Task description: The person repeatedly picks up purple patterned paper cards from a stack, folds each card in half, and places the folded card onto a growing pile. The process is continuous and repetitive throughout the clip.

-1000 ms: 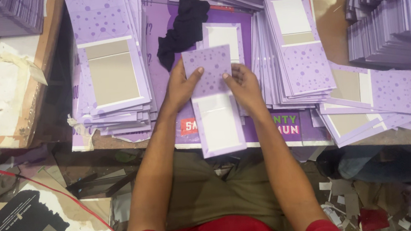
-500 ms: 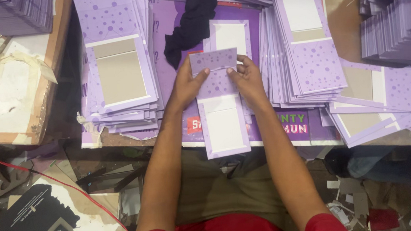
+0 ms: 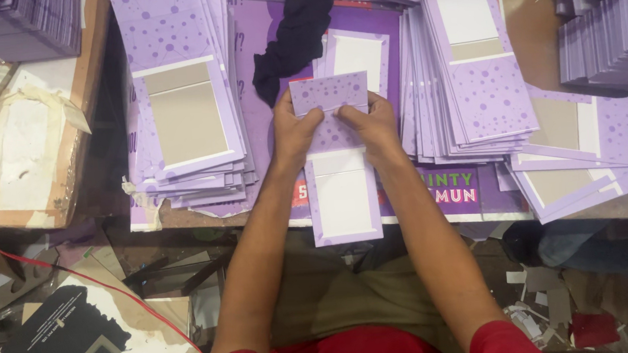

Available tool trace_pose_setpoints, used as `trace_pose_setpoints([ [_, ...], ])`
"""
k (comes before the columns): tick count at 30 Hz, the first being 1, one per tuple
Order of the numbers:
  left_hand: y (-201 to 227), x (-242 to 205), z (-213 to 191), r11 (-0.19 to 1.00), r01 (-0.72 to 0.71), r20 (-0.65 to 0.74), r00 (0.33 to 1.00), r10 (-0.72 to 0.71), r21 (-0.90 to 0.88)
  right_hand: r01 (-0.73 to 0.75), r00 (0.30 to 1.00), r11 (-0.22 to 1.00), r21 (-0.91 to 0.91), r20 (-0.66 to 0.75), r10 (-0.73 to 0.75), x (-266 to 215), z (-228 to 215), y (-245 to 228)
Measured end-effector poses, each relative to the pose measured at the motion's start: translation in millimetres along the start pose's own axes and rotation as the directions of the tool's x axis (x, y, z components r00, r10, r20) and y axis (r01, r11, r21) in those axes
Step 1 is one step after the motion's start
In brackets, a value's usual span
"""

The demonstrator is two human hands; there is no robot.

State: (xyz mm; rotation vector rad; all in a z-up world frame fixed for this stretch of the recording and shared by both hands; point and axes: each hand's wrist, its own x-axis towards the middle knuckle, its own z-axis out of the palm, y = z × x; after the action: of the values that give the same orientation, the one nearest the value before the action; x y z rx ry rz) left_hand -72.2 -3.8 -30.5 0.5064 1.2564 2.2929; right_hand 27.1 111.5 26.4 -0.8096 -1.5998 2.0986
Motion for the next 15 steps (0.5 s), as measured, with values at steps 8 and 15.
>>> trace_pose_setpoints([
  [8,8.8,-2.7,2.5,0.997,0.023,-0.033,0.999,-0.021,0.072,0.007,0.997,1.000,-0.030,-0.071,-0.009,0.5,6.1,5.6],
  [15,13.6,-3.0,4.7,0.998,0.050,-0.031,0.998,-0.051,-0.023,0.020,0.997,1.000,0.020,-0.072,-0.018,22.5,-24.6,45.5],
])
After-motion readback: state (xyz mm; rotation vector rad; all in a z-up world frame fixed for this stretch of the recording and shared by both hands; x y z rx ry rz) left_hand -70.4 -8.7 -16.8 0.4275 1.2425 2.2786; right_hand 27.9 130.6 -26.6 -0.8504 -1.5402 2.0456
